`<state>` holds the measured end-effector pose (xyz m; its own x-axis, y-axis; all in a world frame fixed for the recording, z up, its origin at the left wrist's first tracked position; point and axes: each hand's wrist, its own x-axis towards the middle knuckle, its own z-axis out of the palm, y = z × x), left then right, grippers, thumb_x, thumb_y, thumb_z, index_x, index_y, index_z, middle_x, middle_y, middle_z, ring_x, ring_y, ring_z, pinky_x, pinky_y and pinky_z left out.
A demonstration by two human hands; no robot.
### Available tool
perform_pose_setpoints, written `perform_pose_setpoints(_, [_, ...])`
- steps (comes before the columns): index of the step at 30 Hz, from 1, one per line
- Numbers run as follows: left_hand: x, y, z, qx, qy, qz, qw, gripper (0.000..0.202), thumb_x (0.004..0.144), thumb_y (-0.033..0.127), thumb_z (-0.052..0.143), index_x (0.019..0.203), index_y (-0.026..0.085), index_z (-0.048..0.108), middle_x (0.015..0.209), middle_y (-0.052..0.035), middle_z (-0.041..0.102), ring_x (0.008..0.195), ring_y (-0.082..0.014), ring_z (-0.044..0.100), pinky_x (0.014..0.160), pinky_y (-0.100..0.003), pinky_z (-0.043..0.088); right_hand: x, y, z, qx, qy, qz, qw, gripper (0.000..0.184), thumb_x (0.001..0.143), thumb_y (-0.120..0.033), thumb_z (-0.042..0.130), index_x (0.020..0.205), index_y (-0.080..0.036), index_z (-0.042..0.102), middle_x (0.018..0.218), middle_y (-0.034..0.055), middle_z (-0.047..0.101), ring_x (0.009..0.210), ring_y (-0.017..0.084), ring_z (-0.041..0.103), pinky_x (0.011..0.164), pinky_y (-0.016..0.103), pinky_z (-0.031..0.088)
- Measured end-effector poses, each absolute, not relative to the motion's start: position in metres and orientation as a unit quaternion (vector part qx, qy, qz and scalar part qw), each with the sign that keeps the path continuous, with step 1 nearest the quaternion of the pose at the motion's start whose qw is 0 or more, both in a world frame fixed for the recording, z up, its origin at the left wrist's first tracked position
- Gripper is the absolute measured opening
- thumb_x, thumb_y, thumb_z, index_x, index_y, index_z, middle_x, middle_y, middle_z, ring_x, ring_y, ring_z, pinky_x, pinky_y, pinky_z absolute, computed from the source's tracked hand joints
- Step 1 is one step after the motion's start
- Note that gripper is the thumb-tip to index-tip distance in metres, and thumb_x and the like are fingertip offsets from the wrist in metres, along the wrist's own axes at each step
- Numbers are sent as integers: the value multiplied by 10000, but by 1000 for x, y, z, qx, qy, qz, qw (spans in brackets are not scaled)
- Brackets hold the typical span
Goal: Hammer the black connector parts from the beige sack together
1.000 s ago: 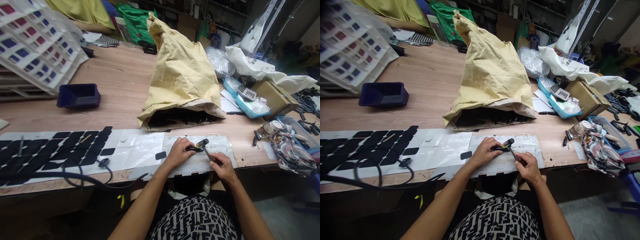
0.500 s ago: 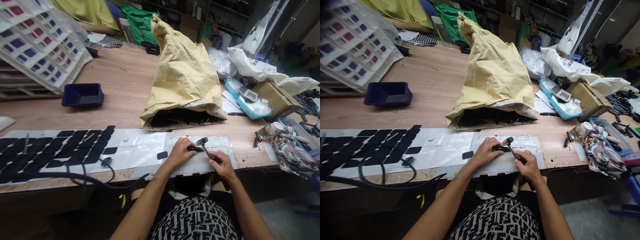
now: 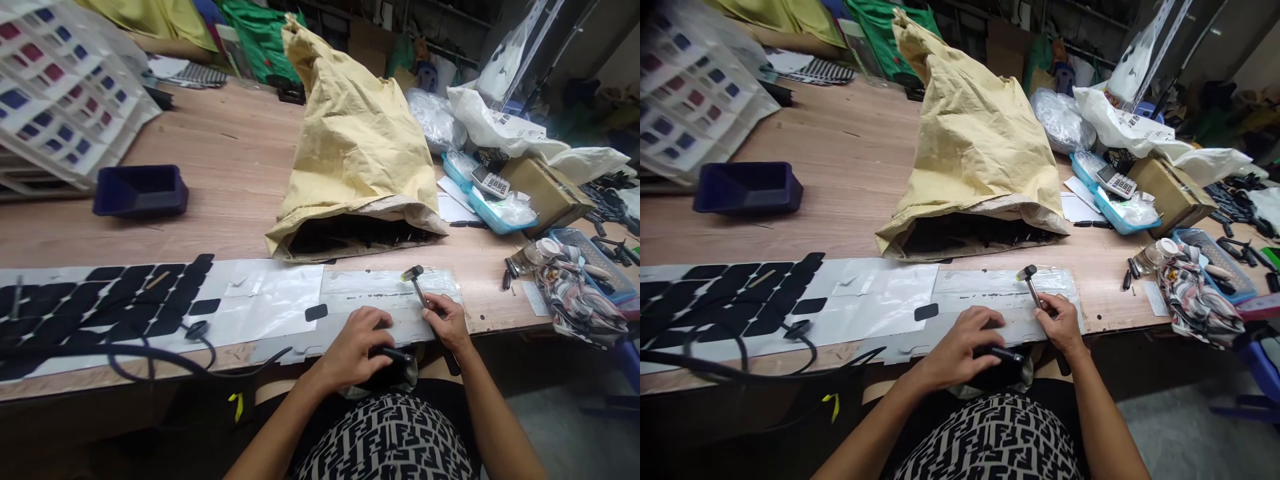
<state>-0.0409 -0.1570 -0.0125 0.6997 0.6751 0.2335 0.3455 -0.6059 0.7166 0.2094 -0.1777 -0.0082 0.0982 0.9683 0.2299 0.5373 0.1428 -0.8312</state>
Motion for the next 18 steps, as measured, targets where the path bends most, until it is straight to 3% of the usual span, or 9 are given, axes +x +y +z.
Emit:
perform_pose_setpoints(4, [-45,-182,-12,877,298,226,300,213,719,176,785,902,239,696,1357,-56,533,1278,-311,412,1084,-495,344,209,-178,-8,-605,-618,254,432,297,794,-246,667,1072,-217,765,763,5,613,715,162,582,689,301,496])
perform_pose_setpoints(8, [-46,-165,-12,863,318,253,301,312,762,304,770,1055,244,683,1267,-75,592,1205,-290,482,1039,-458,405,209,-178,-9,-604,-622,254,427,303,794,-240,666,1080,-218,762,773,9,623,728,166,592,704,309,500])
perform_pose_setpoints(12, [-57,-105,-14,779,486,328,221,307,929,305,532,1202,216,639,1139,-96,637,1103,-270,542,1001,-438,434,209,-178,-10,-605,-627,246,425,298,792,-235,670,1076,-226,762,755,3,615,716,165,580,714,319,500])
perform_pose_setpoints(18, [-81,-32,-16,639,710,281,93,330,901,249,500,1168,154,668,1160,-186,550,1131,-372,501,968,-509,436,210,-179,-12,-606,-636,242,413,316,794,-223,669,1097,-224,757,760,9,618,726,171,584,701,318,502])
